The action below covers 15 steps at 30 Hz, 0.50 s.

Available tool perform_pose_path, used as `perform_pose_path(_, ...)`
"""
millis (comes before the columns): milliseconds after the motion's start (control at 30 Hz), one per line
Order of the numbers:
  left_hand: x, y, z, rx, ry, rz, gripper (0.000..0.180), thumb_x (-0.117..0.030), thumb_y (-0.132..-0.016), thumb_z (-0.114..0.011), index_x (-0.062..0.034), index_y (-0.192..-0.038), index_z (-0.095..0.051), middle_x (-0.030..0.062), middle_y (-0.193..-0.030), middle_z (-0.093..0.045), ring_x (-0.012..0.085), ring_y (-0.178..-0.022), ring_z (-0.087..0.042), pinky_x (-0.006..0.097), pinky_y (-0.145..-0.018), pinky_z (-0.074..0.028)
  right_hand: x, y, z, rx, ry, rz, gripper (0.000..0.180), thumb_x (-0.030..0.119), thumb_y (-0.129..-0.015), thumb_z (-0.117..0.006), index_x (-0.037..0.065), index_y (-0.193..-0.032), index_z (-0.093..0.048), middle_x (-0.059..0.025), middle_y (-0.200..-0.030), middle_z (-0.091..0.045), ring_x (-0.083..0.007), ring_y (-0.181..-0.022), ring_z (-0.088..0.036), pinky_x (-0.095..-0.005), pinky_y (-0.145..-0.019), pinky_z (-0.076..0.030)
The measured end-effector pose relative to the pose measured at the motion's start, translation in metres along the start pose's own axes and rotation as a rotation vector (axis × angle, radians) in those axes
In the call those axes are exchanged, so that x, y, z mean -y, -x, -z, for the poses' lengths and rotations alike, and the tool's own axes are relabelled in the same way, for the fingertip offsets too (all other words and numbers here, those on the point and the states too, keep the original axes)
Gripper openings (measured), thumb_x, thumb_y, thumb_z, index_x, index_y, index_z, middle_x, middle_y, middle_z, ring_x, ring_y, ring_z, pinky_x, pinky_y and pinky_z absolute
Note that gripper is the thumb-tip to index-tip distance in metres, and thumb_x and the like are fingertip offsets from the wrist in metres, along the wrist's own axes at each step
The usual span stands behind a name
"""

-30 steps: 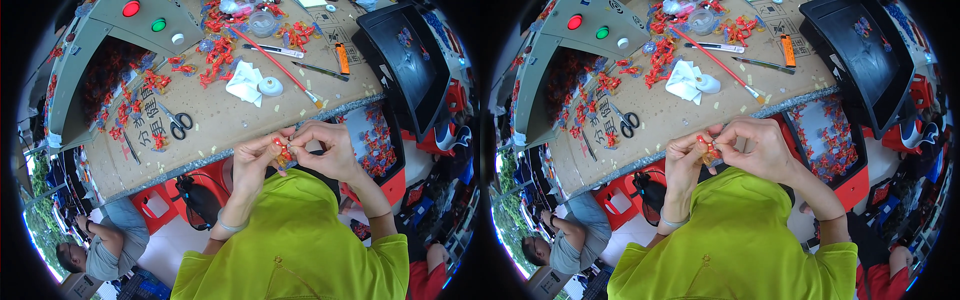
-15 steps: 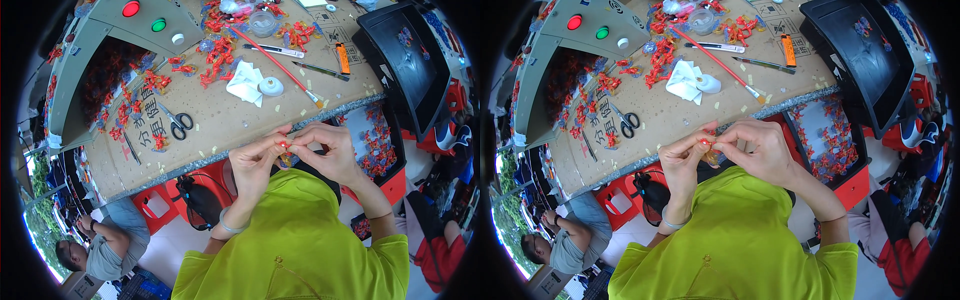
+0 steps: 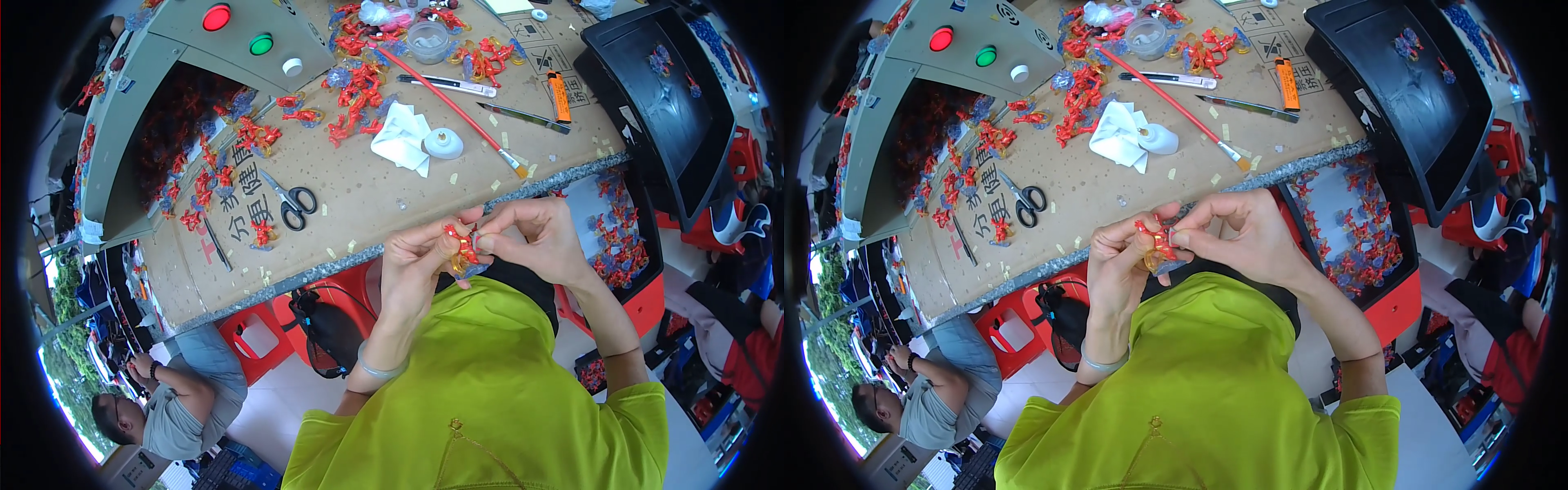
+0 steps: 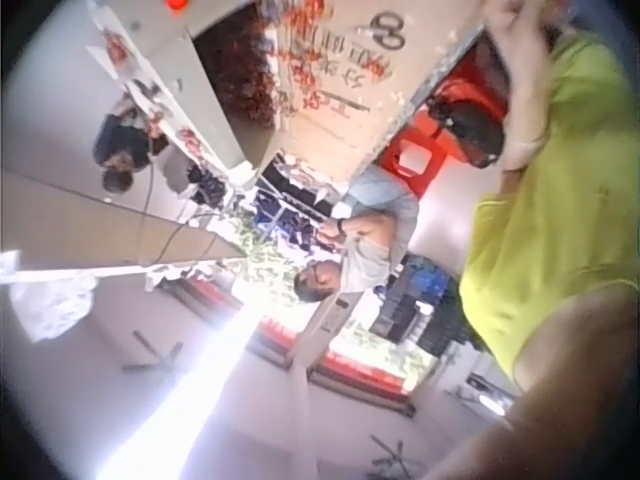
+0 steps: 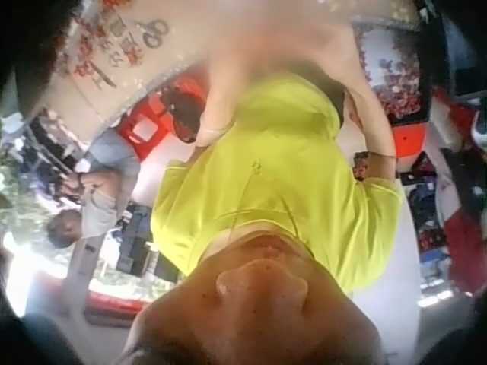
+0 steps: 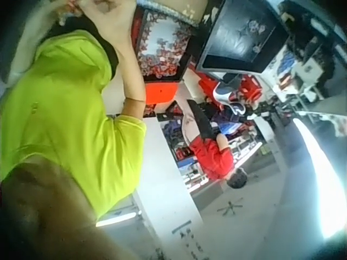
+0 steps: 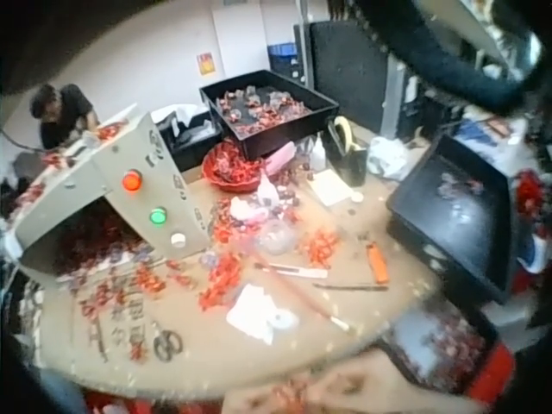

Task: The person assembles small toy figures by hand, then applies glue with a glue bottle and paint with a paint brush.

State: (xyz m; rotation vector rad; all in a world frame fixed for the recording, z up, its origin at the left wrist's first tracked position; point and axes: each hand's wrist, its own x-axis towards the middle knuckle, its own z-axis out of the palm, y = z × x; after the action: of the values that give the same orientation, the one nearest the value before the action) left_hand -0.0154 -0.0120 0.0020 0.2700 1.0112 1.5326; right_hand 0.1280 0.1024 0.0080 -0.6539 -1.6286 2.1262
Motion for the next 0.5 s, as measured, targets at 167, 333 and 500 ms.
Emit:
perform_pose_path(167, 0.0028, -0.0009, -0.0003, 0.014, -0.087, -0.118, 0.02, -0.011, -0.09, -0.058, 0.0047, -0.1, -0.065, 0.0201, -0.112, -0.062, 0.0216, -0.074, -0.068, 0.024, -0.049, -0.055, 0.0031, 0.0042, -0.0047, -0.11, 0.056, 0.04, 0.007, 0.002, -0.079, -0.07, -0.003, -0.083, -0.068, -0.0079, -0.078, -0.068, -0.0098, -0.07, -0.063, -0.0223, -0.065, -0.049)
perform_pose_path(333, 0.0062, 0.0016, -0.0049, -0.065, -0.297, -0.224, 0.015, -0.007, -0.088, -0.06, 0.0048, -0.095, -0.067, 0.0218, -0.109, -0.062, 0.0172, -0.071, -0.066, 0.024, -0.049, -0.055, 0.0014, 0.003, -0.0084, -0.144, 0.383, 0.259, 0.007, 0.0, -0.073, -0.071, -0.001, -0.079, -0.067, -0.0097, -0.075, -0.067, -0.0139, -0.066, -0.064, -0.0243, -0.061, -0.049)
perform_pose_path(500, 0.0079, 0.0007, -0.0019, -0.025, -0.207, -0.143, 0.014, -0.007, -0.087, -0.061, 0.0047, -0.092, -0.067, 0.023, -0.108, -0.062, 0.0177, -0.071, -0.066, 0.025, -0.047, -0.054, 0.0049, 0.0037, -0.004, -0.092, 0.419, 0.228, 0.007, -0.002, -0.07, -0.069, -0.001, -0.075, -0.065, -0.0091, -0.073, -0.066, -0.0146, -0.066, -0.064, -0.0256, -0.06, -0.049)
